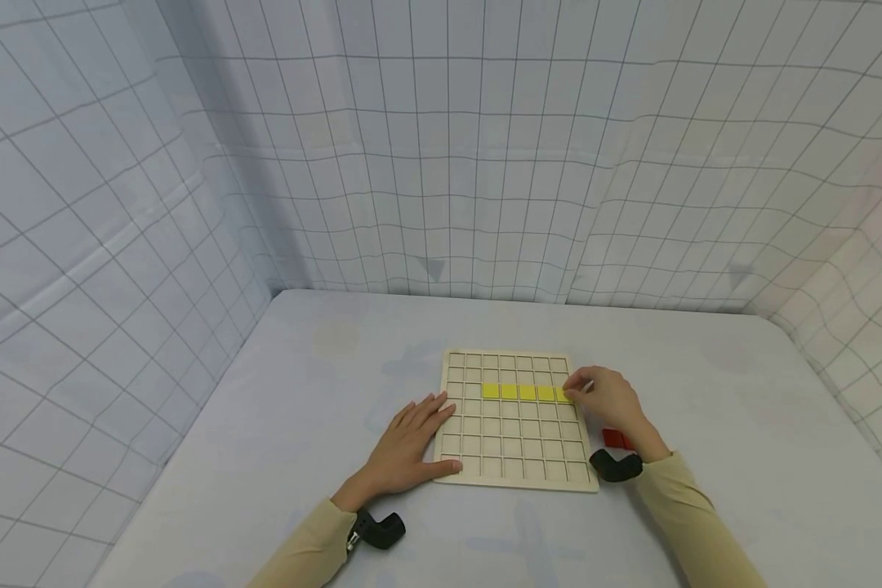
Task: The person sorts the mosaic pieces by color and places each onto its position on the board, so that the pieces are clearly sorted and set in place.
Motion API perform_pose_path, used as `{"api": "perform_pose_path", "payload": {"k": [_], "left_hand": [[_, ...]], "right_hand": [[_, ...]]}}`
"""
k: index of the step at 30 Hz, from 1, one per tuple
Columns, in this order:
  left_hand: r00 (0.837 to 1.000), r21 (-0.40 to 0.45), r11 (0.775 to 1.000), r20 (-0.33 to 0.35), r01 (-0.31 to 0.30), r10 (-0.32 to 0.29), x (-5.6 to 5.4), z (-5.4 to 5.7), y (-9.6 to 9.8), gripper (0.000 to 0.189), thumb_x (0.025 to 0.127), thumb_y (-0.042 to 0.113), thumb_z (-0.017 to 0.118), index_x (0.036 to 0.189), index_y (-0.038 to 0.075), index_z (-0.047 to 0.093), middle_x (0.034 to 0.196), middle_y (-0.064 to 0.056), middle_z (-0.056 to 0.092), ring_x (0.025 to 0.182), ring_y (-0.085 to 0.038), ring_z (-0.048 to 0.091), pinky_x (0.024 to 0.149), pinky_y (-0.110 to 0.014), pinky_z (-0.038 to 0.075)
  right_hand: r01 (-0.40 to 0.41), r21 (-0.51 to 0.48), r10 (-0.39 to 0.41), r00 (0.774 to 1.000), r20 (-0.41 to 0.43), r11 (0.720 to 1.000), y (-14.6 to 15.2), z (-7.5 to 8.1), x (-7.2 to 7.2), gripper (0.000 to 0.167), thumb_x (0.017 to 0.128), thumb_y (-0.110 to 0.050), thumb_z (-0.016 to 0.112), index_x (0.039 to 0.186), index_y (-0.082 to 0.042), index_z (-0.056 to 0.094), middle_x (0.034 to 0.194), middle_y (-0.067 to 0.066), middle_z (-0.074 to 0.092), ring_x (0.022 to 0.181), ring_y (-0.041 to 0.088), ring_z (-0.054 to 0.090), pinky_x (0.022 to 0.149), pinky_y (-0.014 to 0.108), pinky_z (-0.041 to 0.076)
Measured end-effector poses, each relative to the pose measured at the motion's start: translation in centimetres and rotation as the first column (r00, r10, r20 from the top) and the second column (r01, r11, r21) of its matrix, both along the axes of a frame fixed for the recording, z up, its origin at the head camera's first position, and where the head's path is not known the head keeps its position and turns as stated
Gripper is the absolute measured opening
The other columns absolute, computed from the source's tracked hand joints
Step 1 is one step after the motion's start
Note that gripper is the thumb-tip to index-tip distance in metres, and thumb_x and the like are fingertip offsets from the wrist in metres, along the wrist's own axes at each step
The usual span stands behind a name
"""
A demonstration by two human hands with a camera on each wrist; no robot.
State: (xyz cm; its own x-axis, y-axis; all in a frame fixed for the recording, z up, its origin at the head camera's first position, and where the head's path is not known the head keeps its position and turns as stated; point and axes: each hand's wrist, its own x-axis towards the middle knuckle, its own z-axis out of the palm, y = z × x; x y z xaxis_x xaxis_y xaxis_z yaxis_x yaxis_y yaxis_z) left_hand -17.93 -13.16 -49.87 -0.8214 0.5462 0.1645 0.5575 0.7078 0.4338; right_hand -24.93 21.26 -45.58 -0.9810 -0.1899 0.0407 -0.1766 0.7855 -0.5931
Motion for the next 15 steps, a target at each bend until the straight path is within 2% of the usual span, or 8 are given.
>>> {"api": "perform_pose_path", "payload": {"k": [8, 15], "left_hand": [[0.999, 0.027, 1.000, -0.030, 0.011, -0.010, 0.1, 0.0, 0.0, 0.081, 0.088, 0.059, 0.056, 0.149, 0.012, 0.031, 0.155, -0.007, 0.021, 0.142, -0.024, 0.014, 0.113, -0.044, 0.010], [1.000, 0.014, 1.000, -0.017, 0.001, -0.001, 0.0, 0.0, -0.1, 0.082, 0.088, 0.059, 0.056, 0.150, 0.013, 0.030, 0.156, -0.006, 0.019, 0.143, -0.021, 0.011, 0.113, -0.043, 0.009]], "right_hand": [[-0.027, -0.030, 0.026, 0.999, -0.029, 0.999, 0.4, -0.1, 0.6, 0.004, 0.085, -0.012, 0.071, 0.086, -0.008, 0.071, 0.081, -0.001, 0.064, 0.071, 0.017, 0.059, 0.058, 0.031, 0.046], [-0.017, -0.046, 0.015, 0.999, -0.035, 0.999, 1.2, 0.3, 1.7, 0.007, 0.086, -0.013, 0.069, 0.089, -0.006, 0.070, 0.082, 0.001, 0.063, 0.072, 0.018, 0.058, 0.057, 0.030, 0.047]]}}
